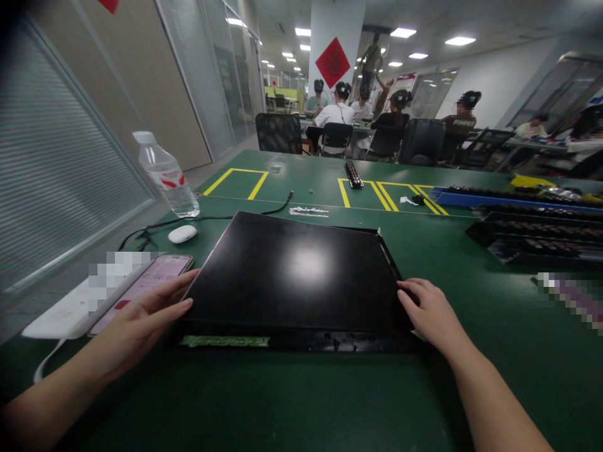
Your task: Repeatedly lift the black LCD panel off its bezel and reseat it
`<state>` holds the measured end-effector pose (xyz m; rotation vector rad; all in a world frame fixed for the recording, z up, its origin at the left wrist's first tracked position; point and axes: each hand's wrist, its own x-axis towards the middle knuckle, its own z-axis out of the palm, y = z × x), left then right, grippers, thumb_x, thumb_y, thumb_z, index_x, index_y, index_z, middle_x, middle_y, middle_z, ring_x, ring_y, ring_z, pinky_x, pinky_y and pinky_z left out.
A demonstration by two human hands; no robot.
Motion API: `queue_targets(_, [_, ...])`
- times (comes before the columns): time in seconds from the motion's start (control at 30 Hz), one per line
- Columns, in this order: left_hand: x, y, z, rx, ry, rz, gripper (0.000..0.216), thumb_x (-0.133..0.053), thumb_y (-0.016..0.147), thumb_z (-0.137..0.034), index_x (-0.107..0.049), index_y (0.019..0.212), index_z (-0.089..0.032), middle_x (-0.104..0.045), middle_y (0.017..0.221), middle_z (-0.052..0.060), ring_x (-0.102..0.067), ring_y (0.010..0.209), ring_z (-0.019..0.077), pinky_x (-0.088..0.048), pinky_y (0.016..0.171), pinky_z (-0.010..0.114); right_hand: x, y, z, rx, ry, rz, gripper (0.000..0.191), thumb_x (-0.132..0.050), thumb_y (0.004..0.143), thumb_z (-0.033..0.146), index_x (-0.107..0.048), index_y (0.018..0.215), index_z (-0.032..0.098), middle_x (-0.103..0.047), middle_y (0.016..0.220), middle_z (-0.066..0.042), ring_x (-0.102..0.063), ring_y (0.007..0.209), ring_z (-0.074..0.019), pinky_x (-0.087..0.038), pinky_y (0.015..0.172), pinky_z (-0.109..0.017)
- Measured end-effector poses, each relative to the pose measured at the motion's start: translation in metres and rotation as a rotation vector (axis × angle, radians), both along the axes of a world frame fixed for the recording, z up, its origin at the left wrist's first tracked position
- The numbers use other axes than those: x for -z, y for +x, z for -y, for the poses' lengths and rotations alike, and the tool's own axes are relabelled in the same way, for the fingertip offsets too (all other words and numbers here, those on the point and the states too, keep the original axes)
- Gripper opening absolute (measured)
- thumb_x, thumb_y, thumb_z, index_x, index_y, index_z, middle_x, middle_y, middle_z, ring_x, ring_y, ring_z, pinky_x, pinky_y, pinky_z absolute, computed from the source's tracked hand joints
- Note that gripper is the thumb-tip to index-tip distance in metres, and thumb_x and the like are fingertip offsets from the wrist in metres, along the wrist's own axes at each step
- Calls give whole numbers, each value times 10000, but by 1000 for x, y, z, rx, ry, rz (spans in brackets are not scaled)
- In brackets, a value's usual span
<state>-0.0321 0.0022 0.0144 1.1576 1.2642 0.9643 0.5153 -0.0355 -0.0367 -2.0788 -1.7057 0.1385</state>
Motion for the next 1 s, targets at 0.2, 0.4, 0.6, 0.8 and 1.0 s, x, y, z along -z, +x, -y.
queue_targets(0.2, [6,-7,-4,-4,136,-212,733,-954,666,-702,-831,1313,-380,-588,1714,56,-423,1631,461,-363,1319,653,1,9,0,1,-35,-93,376,-604,855,439,-884,1059,292,-782,1299,-129,-722,1252,-369,-542,1159,-562])
queue_targets(0.4, [8,-3,-5,17,92,-294,785,-911,678,-692,-809,1353,-305,-576,1714,114,-425,1624,483,-385,1301,664,4,13,0,18,-56,-173,373,-640,809,415,-885,1066,301,-763,1365,-128,-705,1303,-378,-533,1174,-565])
queue_targets(0.6, [14,-6,-7,65,134,-388,727,-846,744,-659,-796,1371,-292,-544,1732,125,-422,1628,473,-444,1268,638,2,12,1,37,-79,-228,395,-647,788,377,-883,1099,315,-745,1409,-117,-678,1353,-378,-534,1177,-552])
queue_targets(0.8, [16,-7,-8,112,151,-462,738,-789,784,-638,-765,1422,-268,-504,1748,148,-449,1612,462,-452,1259,637,0,9,1,64,-100,-273,426,-630,786,364,-874,1127,289,-718,1447,-134,-702,1319,-371,-595,1101,-512])
queue_targets(1.0, [14,-9,-7,139,187,-521,656,-755,848,-629,-772,1412,-296,-517,1735,139,-483,1589,459,-503,1218,627,-2,10,1,56,-63,-292,389,-625,784,331,-882,1075,310,-751,1404,-120,-695,1333,-372,-569,1138,-548])
